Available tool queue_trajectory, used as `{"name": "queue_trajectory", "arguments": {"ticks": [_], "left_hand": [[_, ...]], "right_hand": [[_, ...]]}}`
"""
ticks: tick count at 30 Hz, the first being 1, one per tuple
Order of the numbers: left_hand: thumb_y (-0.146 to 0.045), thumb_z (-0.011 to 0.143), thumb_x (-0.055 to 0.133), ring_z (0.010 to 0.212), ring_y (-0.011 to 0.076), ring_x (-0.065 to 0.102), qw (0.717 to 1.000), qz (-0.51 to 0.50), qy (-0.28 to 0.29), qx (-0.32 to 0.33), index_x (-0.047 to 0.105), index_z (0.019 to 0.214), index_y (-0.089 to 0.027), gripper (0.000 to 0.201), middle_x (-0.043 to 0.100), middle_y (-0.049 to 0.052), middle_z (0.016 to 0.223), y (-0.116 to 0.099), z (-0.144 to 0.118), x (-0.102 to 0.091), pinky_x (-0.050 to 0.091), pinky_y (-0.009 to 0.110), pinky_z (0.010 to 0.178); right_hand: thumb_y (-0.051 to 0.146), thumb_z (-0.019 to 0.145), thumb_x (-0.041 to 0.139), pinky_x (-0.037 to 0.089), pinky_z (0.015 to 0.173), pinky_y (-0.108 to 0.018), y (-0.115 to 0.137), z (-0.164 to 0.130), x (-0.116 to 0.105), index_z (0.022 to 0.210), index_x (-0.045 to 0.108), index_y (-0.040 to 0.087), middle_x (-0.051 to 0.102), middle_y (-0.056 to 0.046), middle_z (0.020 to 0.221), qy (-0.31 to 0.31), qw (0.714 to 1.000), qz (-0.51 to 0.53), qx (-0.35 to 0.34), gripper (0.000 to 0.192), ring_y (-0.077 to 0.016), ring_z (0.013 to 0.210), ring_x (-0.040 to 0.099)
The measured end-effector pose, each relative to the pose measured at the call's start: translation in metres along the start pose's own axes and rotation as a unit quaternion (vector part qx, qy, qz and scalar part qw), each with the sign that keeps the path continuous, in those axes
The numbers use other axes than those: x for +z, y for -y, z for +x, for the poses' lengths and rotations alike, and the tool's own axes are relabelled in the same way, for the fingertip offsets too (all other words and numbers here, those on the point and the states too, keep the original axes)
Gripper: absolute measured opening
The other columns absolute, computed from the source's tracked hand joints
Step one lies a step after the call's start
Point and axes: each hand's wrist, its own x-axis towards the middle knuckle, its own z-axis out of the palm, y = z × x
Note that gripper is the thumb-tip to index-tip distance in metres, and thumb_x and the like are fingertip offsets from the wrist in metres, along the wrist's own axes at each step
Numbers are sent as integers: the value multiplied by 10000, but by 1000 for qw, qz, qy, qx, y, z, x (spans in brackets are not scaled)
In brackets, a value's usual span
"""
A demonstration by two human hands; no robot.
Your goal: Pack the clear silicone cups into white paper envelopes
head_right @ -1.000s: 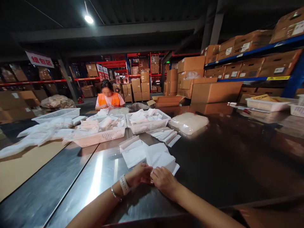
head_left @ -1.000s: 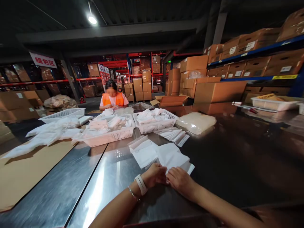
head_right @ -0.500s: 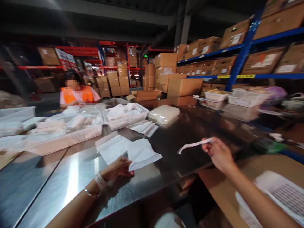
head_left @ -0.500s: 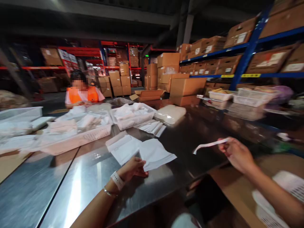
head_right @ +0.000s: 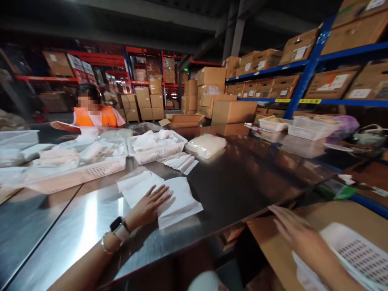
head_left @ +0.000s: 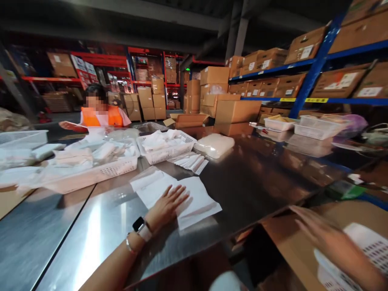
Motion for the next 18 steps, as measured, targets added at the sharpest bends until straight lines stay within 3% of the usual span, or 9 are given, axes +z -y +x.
{"name": "queue_trajectory", "arguments": {"ticks": [2, 4, 6, 8, 12, 18], "left_hand": [[-61, 857, 449, 1445, 210, 234, 999, 4, 15, 50, 307, 1476, -251, 664, 342, 63, 1537, -12, 6, 8, 181, 487, 1186], [-105, 904, 438, 1439, 201, 249, 997, -9, 17, 76, 319, 1471, -260, 599, 366, 62, 1525, -18, 11, 15, 192, 474, 1186], [-172, 911, 486, 1436, 227, 257, 997, -27, 11, 68, 344, 1460, -260, 574, 366, 79, 1523, -18, 15, 18, 197, 496, 1181], [-236, 894, 539, 1429, 259, 269, 999, -46, 4, 26, 358, 1455, -234, 590, 368, 110, 1517, -13, 19, 18, 216, 518, 1170], [-213, 920, 485, 1351, 232, 405, 996, -84, 11, -38, 418, 1422, -202, 506, 493, 103, 1432, -1, 26, 18, 264, 485, 1159], [-128, 959, 389, 1311, 204, 462, 997, -71, 28, -28, 479, 1372, -209, 431, 552, 86, 1376, -4, 27, 22, 295, 442, 1147]], "right_hand": [[349, 906, 585, 475, 934, -374, 14, 22, 39, 1204, 630, 263, 653, -68, 1184, 67, 986, -51, -145, 314, -218, 1080, 610], [233, 943, 497, 477, 932, -389, 36, 40, 81, 1282, 568, 209, 641, -80, 1221, 93, 947, -111, -288, 347, -217, 1129, 593], [175, 959, 438, 501, 870, -369, 59, 53, 115, 1217, 587, 162, 676, -86, 1125, 70, 926, -111, -354, 299, -195, 1047, 625], [136, 962, 405, 513, 770, -326, 75, 61, 136, 1074, 628, 150, 697, -67, 952, 50, 923, -83, -373, 250, -164, 883, 648], [82, 954, 370, 494, 688, -293, 90, 59, 143, 916, 640, 162, 667, -43, 800, 25, 915, -70, -396, 284, -142, 732, 609], [20, 894, 380, 449, 921, -408, 111, 23, 126, 1046, 656, 190, 695, -72, 971, 8, 892, -174, -417, 358, -218, 1018, 609]]}}
